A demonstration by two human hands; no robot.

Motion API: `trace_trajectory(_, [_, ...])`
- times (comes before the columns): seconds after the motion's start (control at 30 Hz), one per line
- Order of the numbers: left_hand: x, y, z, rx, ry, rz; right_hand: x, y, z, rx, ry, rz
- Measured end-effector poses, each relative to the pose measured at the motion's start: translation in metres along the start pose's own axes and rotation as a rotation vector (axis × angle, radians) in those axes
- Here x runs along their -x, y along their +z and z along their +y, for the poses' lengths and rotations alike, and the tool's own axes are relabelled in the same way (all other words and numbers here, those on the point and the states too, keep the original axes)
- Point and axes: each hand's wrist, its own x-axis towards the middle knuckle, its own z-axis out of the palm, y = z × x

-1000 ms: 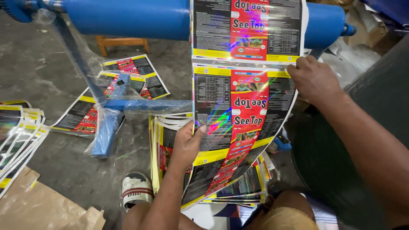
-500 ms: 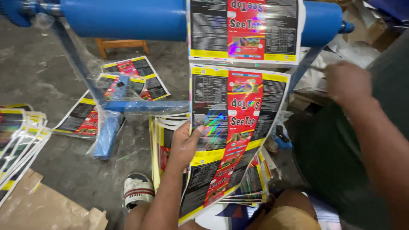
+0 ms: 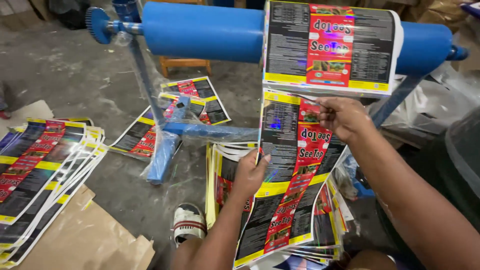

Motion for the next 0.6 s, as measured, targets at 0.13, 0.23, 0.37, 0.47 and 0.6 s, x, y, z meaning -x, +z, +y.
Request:
trace_trajectory(0.13, [-0.001, -0.003, 0.002, -0.092, -0.040, 0.016, -0.015, 0.026, -0.004, 0.065, -0.007, -0.008])
trace_trajectory(0.23, [-0.003, -0.003, 0.005, -0.024, -0.021, 0.011, -0.011, 0.048, -0.011, 0.064, 0.010, -0.033])
trace_trajectory(0.37, [-0.004, -0.004, 0.003, -0.074, -0.057, 0.014, -0.012, 0.065, -0.011, 0.052, 0.027, -0.058])
trace_trajectory(0.47, [-0.004, -0.004, 0.007, -0.107, -0.067, 0.018, 0.000, 0.081, -0.018, 0.064, 0.002, -0.075])
trace_trajectory(0.6, [-0.003, -0.005, 0.002, -0.106, -0.101, 0.019, 0.002, 0.092, -0.019, 0.072, 0.016, -0.075])
